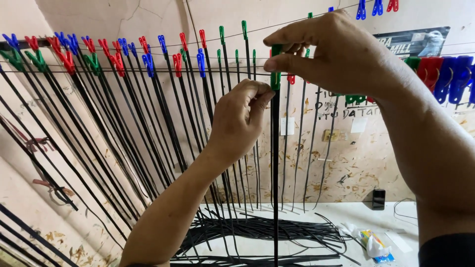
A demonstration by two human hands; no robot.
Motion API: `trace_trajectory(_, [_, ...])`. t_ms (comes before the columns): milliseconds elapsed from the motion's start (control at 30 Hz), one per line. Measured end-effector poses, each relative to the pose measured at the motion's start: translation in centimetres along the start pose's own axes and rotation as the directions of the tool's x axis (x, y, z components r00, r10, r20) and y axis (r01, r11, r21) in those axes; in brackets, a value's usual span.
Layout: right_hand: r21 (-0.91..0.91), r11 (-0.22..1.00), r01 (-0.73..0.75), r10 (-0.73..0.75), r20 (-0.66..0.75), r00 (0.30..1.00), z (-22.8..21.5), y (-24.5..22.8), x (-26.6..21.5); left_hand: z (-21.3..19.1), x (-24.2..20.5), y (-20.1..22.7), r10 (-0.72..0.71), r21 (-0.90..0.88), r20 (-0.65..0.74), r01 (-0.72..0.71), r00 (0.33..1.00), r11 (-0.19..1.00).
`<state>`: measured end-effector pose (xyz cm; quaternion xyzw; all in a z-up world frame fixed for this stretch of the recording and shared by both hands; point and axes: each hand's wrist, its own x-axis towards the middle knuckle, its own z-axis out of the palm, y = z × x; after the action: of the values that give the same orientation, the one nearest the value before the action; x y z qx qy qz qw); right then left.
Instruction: Punching holes into thin black leather strips using a manual punching machine and hanging them on a rack.
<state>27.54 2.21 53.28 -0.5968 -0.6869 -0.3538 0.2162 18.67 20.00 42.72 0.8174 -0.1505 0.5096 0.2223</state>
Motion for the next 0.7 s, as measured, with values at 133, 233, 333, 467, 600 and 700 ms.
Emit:
trace_trajectory(133, [0.090, 0.994, -0.067, 0.064, 0.036, 0.997, -0.4, -0.3, -0.1, -0.7, -1.0, 2.3, -0.101, -0.024, 0.056, 0.103, 0.993, 0.994])
trace_trajectory(233, [0.151, 0.985, -0.082, 0.082, 0.010, 0.997, 0.2, -0.4, 0.2, -0.9, -3.0, 3.5, -0.202, -0.029, 0.135, 0.208, 0.970, 0.978])
trace_trajectory(333, [0.210, 0.974, -0.079, 0.081, -0.004, 0.997, 1.1, -0.4, 0.9, -1.0, -5.1, 3.4, -0.278, -0.072, 0.188, 0.295, 0.942, 0.953])
trace_trajectory(467, [0.227, 0.972, -0.054, 0.064, -0.036, 0.997, 2.1, -0.5, 2.0, -1.3, -7.6, 2.4, -0.358, -0.154, 0.219, 0.395, 0.908, 0.906])
trace_trajectory(600, [0.202, 0.979, -0.015, 0.034, -0.091, 0.995, 3.6, -0.2, 3.4, -1.9, -9.3, 1.8, -0.441, -0.139, 0.218, 0.475, 0.870, 0.869])
trace_trajectory(700, [0.194, 0.981, -0.026, 0.044, -0.091, 0.995, 4.5, -0.7, 4.8, -2.4, -10.8, 1.2, -0.524, -0.178, 0.232, 0.565, 0.820, 0.805])
